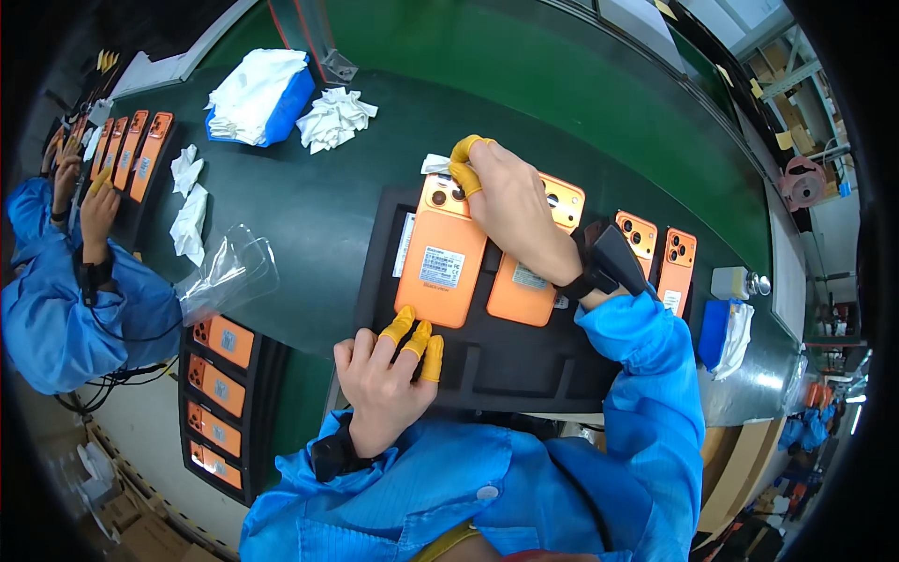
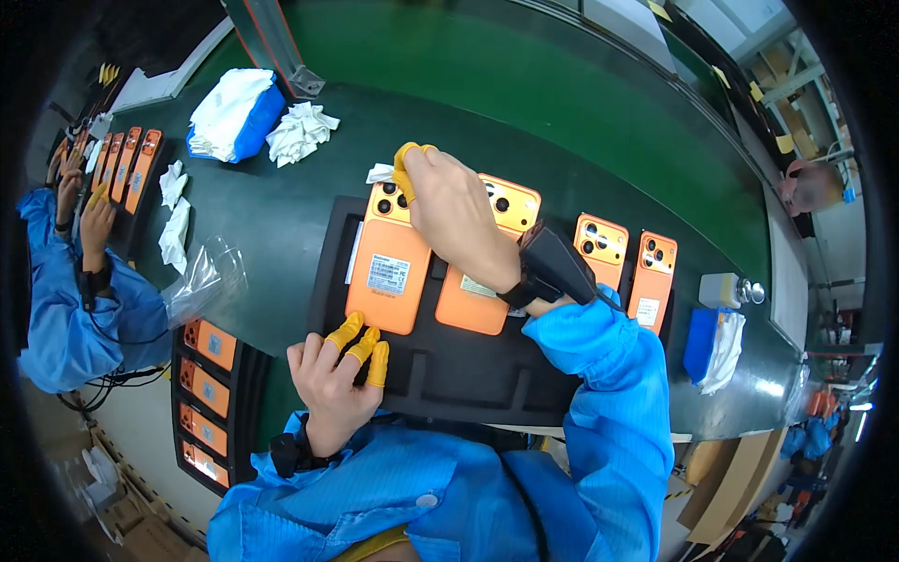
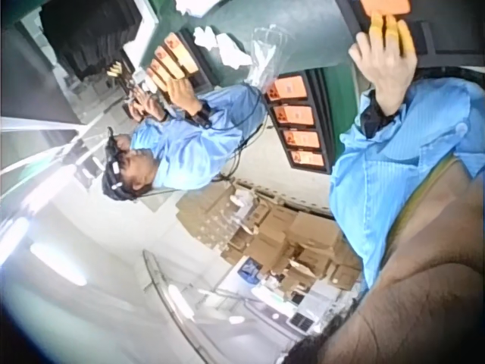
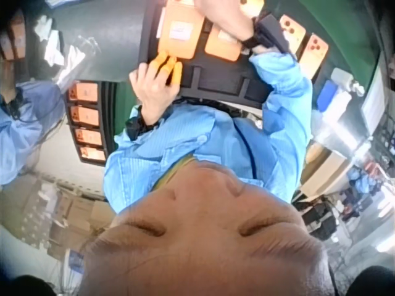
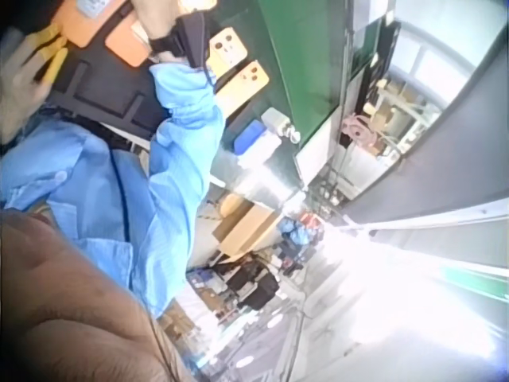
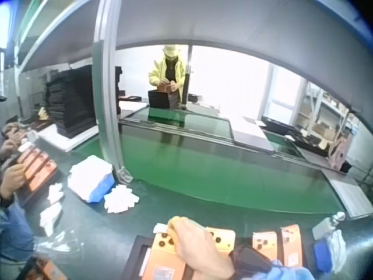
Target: Cleaning the exterior of multiple orange smartphones on a production line using a cloth and liquid.
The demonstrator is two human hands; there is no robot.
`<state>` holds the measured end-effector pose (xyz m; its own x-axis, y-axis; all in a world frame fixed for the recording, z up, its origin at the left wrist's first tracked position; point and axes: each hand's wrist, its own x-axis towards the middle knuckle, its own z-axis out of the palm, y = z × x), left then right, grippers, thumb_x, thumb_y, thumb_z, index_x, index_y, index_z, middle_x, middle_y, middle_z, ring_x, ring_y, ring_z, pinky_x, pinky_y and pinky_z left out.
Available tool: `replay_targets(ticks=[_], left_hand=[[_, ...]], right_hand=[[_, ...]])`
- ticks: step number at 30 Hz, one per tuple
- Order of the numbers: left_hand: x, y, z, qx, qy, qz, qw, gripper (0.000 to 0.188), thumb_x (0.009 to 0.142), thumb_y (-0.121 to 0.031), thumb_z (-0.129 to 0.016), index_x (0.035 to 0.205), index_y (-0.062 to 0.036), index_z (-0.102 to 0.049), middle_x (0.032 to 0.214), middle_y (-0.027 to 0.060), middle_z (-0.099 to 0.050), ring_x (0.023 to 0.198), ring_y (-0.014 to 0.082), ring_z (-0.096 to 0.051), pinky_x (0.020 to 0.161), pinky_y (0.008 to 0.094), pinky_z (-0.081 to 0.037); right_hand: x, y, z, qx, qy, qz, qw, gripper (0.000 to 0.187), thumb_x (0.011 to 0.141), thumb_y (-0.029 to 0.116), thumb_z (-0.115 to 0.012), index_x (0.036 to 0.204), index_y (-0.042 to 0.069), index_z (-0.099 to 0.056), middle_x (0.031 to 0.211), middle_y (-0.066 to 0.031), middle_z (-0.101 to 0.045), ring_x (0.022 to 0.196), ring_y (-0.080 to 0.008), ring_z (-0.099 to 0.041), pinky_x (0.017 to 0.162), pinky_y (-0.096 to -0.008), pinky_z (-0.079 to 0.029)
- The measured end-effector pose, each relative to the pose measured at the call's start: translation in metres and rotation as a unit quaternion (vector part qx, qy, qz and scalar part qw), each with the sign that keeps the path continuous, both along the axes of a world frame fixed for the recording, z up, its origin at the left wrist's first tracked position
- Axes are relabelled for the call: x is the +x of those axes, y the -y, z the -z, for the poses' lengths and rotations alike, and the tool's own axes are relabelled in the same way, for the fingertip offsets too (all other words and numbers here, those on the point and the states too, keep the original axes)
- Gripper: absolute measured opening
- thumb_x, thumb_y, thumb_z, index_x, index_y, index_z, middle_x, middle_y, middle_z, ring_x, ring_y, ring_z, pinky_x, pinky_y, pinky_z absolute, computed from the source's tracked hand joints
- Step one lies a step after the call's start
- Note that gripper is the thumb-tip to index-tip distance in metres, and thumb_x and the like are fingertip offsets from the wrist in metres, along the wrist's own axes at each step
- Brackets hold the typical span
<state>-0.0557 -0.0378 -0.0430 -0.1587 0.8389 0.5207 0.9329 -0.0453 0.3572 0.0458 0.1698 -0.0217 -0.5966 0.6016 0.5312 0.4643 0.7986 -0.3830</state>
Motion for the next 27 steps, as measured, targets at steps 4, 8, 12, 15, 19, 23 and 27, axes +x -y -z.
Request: replay_targets(ticks=[4, 8, 12, 15, 19, 23, 27], left_hand=[[0.001, -0.001, 0.000, -0.001, -0.001, 0.003, 1.000, 0.015, 0.069, -0.018, -0.074, 0.078, -0.0067, -0.068, 0.082, 0.0046, -0.063, 0.067, 0.0206, -0.049, 0.064, 0.0344, -0.032], [0.002, 0.000, -0.002, 0.005, -0.006, 0.000, 1.000, 0.016, 0.069, -0.019, -0.074, 0.076, -0.0067, -0.067, 0.084, 0.0046, -0.063, 0.067, 0.0205, -0.049, 0.064, 0.0344, -0.032], [0.001, 0.000, 0.001, 0.008, -0.007, -0.005, 1.000, 0.016, 0.068, -0.019, -0.074, 0.076, -0.0068, -0.067, 0.084, 0.0044, -0.062, 0.067, 0.0206, -0.049, 0.064, 0.0345, -0.032], [0.000, 0.002, 0.004, 0.001, -0.005, -0.005, 1.000, 0.016, 0.068, -0.019, -0.075, 0.075, -0.0070, -0.067, 0.084, 0.0043, -0.062, 0.067, 0.0206, -0.049, 0.064, 0.0343, -0.032], [0.001, 0.003, 0.002, 0.002, -0.005, -0.005, 1.000, 0.015, 0.068, -0.018, -0.075, 0.074, -0.0071, -0.066, 0.084, 0.0042, -0.063, 0.068, 0.0202, -0.048, 0.064, 0.0343, -0.032], [0.002, 0.005, 0.000, -0.005, -0.014, -0.010, 1.000, 0.015, 0.068, -0.019, -0.075, 0.072, -0.0074, -0.066, 0.081, 0.0045, -0.061, 0.068, 0.0203, -0.048, 0.064, 0.0348, -0.032], [0.001, -0.001, 0.005, 0.020, -0.003, -0.010, 1.000, 0.015, 0.067, -0.019, -0.075, 0.071, -0.0074, -0.066, 0.076, 0.0045, -0.058, 0.068, 0.0209, -0.048, 0.064, 0.0355, -0.032]], right_hand=[[0.003, 0.034, 0.005, -0.048, 0.060, -0.038, 0.996, 0.017, 0.070, -0.003, -0.056, 0.086, 0.001, -0.051, 0.076, -0.0143, -0.054, 0.076, -0.0310, -0.058, 0.068, -0.0386, -0.049], [0.002, 0.043, 0.008, -0.011, 0.087, -0.113, 0.990, 0.018, 0.070, -0.002, -0.056, 0.086, 0.002, -0.051, 0.077, -0.0134, -0.055, 0.077, -0.0302, -0.059, 0.069, -0.0377, -0.049], [-0.013, -0.004, -0.004, 0.021, 0.041, -0.010, 0.999, 0.018, 0.072, 0.001, -0.057, 0.088, 0.001, -0.050, 0.078, -0.0139, -0.055, 0.078, -0.0314, -0.058, 0.064, -0.0383, -0.047], [-0.003, 0.031, 0.002, 0.028, 0.105, -0.063, 0.992, 0.015, 0.072, 0.003, -0.058, 0.085, 0.003, -0.051, 0.075, -0.0120, -0.055, 0.077, -0.0287, -0.060, 0.063, -0.0381, -0.049], [0.029, 0.059, 0.009, 0.052, 0.100, -0.199, 0.974, 0.013, 0.072, 0.006, -0.060, 0.083, 0.005, -0.055, 0.072, -0.0086, -0.053, 0.075, -0.0252, -0.059, 0.063, -0.0383, -0.049], [0.023, 0.004, -0.003, 0.056, 0.060, -0.016, 0.996, 0.018, 0.067, 0.000, -0.058, 0.085, 0.002, -0.054, 0.075, -0.0139, -0.053, 0.074, -0.0304, -0.055, 0.062, -0.0382, -0.046], [0.029, 0.064, 0.006, 0.012, 0.102, -0.080, 0.992, 0.017, 0.066, -0.001, -0.059, 0.079, 0.002, -0.051, 0.071, -0.0124, -0.052, 0.071, -0.0293, -0.055, 0.061, -0.0390, -0.046]])
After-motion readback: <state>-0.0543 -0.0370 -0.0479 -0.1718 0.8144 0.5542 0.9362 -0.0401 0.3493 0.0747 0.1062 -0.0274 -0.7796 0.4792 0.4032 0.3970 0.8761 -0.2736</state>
